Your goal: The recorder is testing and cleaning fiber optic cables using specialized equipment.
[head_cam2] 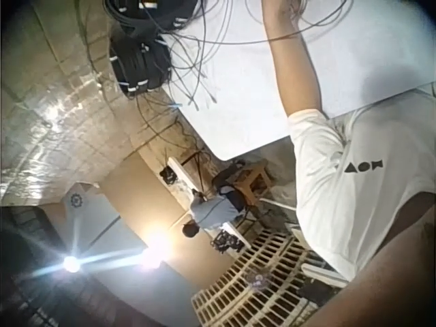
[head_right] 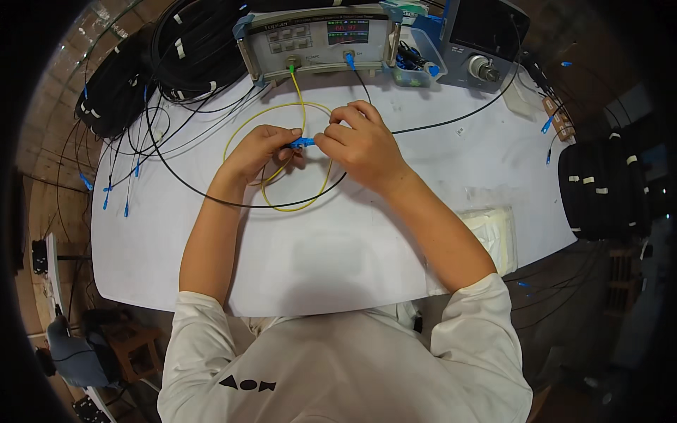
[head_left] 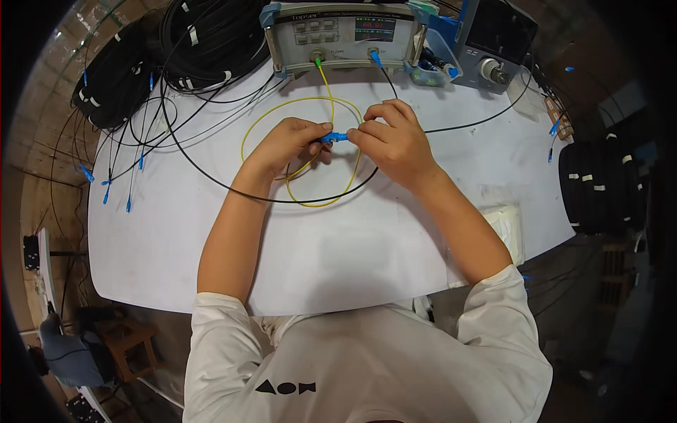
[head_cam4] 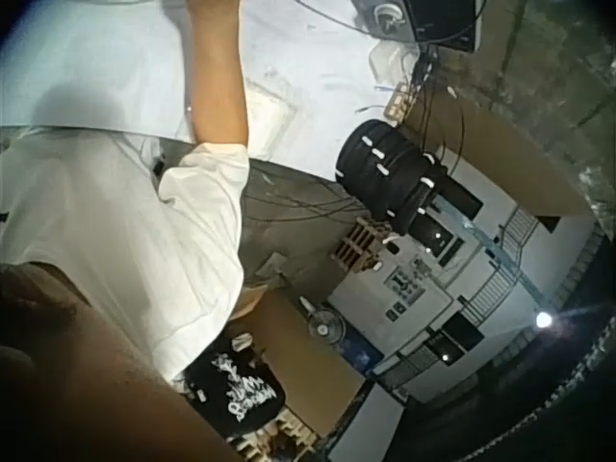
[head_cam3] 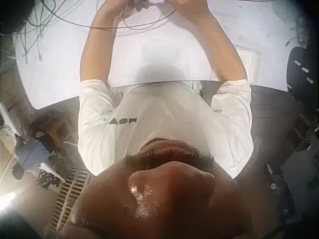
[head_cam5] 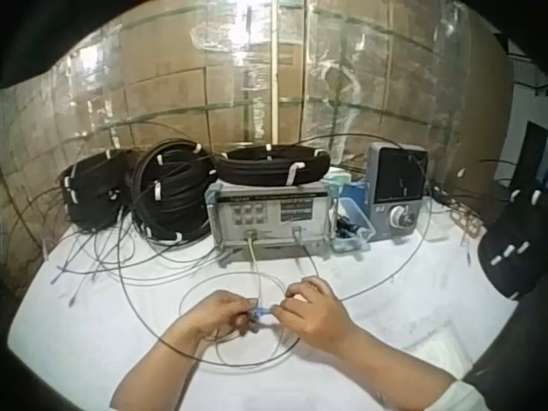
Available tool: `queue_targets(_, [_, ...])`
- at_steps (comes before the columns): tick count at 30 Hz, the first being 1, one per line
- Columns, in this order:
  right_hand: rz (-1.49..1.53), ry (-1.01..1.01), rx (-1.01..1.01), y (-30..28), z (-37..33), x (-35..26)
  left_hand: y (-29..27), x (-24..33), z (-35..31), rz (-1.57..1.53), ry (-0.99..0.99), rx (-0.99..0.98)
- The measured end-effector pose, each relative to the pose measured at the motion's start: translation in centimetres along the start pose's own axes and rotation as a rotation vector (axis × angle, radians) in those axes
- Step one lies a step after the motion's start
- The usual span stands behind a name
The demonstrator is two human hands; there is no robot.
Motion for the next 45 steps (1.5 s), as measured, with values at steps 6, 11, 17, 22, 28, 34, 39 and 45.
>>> queue_targets(6, [0.035, 0.015, -0.062, 0.8, -0.1, -0.2, -0.6, -0.1, 0.0, 0.05, 0.009, 0.045])
queue_targets(11, [0.02, 0.012, -0.063, 1.2, -0.1, -0.4, 0.0, 0.2, 0.0, 0.049, 0.009, 0.057])
queue_targets(17, [0.015, 0.034, -0.034, 1.3, 0.1, -0.4, -0.2, -0.2, 0.0, -0.034, 0.035, 0.049])
queue_targets(22, [-0.008, 0.074, -0.055, 0.9, 0.0, 0.3, 0.4, 0.0, -0.6, -0.027, 0.046, 0.035])
queue_targets(28, [0.037, 0.228, -0.118, 0.7, -1.1, 2.4, 0.8, 1.7, -1.2, 0.16, 0.454, 0.108])
queue_targets(34, [0.037, 0.28, -0.145, 1.0, -1.4, 2.8, 2.7, 5.8, -4.3, 0.904, 1.02, 0.381])
queue_targets(39, [0.031, 0.291, -0.135, 0.9, -1.1, 2.8, 3.2, 6.8, -6.2, 1.02, 1.194, 0.587])
queue_targets(45, [0.029, 0.298, -0.125, 0.7, -1.0, 2.8, 3.2, 6.5, -6.2, 1.018, 1.191, 0.596])
Point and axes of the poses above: each hand's wrist, its own z-axis towards the middle knuckle, its own y-axis out of the palm, x = y × z, the point moved 10 cm from there along z, towards the middle knuckle, and after that the axes turned 9 degrees about x, right-handed, at the moved point
